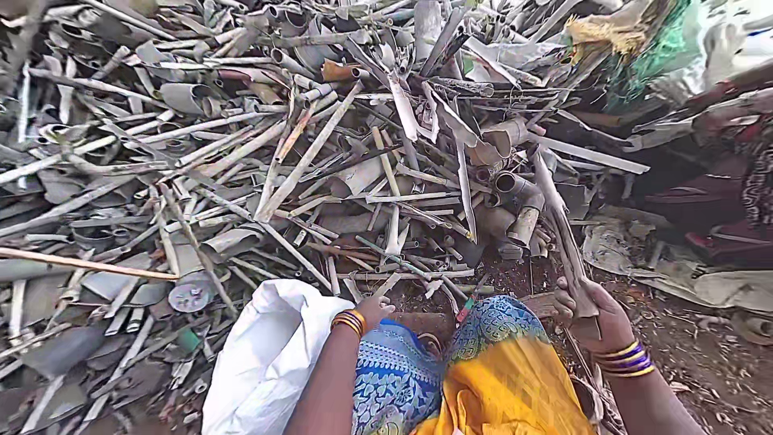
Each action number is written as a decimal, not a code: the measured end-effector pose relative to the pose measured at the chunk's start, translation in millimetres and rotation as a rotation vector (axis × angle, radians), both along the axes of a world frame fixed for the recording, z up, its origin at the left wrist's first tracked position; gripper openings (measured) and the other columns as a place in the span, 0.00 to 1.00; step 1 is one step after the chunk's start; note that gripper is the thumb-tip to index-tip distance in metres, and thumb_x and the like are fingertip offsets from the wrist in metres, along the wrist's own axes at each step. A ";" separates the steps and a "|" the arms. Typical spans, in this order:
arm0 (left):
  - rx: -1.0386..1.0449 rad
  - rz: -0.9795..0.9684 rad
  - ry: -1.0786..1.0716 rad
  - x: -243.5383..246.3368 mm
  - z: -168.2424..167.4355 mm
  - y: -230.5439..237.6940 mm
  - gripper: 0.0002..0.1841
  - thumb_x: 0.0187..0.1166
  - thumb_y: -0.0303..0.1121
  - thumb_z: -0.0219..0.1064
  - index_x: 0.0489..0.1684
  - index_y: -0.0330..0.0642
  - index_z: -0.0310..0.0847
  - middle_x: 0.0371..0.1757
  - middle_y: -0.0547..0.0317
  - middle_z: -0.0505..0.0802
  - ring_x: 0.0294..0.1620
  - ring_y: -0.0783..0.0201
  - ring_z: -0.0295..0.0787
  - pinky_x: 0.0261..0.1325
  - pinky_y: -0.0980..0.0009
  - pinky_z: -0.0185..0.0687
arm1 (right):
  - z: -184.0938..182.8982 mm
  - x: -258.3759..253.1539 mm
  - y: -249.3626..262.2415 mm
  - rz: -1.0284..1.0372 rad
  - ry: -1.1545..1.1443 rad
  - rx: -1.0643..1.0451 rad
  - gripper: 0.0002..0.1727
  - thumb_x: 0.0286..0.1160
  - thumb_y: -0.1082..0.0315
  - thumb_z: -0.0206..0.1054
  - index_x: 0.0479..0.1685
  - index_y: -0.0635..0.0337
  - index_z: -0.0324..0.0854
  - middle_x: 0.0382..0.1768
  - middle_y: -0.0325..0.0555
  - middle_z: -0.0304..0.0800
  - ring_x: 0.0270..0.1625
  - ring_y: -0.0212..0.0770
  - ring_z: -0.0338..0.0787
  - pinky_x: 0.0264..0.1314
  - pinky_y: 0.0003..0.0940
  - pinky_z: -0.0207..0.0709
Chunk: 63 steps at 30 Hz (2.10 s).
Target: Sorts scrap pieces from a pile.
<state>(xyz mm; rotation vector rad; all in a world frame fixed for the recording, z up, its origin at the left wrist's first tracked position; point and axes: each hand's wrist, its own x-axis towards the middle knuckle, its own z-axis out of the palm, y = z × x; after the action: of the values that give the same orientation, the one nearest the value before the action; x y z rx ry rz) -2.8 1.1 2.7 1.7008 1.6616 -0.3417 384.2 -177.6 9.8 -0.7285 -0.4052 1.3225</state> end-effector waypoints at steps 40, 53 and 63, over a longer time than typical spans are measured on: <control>-0.010 0.028 -0.077 -4.0 0.7 1.7 0.27 0.93 0.44 0.57 0.82 0.33 0.71 0.74 0.34 0.84 0.74 0.43 0.83 0.80 0.49 0.71 | 176.3 -19.9 41.0 0.076 0.179 0.506 0.33 0.94 0.47 0.36 0.42 0.60 0.82 0.27 0.44 0.87 0.26 0.35 0.90 0.29 0.25 0.87; 0.061 0.057 -0.063 -8.7 0.8 -4.2 0.23 0.95 0.39 0.54 0.81 0.35 0.71 0.73 0.31 0.84 0.72 0.38 0.84 0.78 0.44 0.71 | -127.0 31.4 -5.2 -0.563 -1.228 -0.679 0.24 0.81 0.64 0.65 0.66 0.75 0.69 0.35 0.61 0.85 0.35 0.52 0.88 0.45 0.48 0.83; 0.020 0.064 -0.026 -7.3 -5.3 3.2 0.23 0.94 0.40 0.55 0.82 0.38 0.71 0.71 0.32 0.85 0.68 0.39 0.86 0.74 0.45 0.74 | -142.6 58.6 -34.6 0.037 -1.365 -1.156 0.26 0.81 0.59 0.66 0.69 0.72 0.76 0.59 0.69 0.87 0.65 0.64 0.87 0.70 0.62 0.74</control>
<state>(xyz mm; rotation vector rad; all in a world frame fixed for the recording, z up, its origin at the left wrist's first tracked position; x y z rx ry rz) -10.0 4.3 -2.6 1.6560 1.7008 -0.2724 442.8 -212.3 -132.8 -2.6132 -0.6904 0.8031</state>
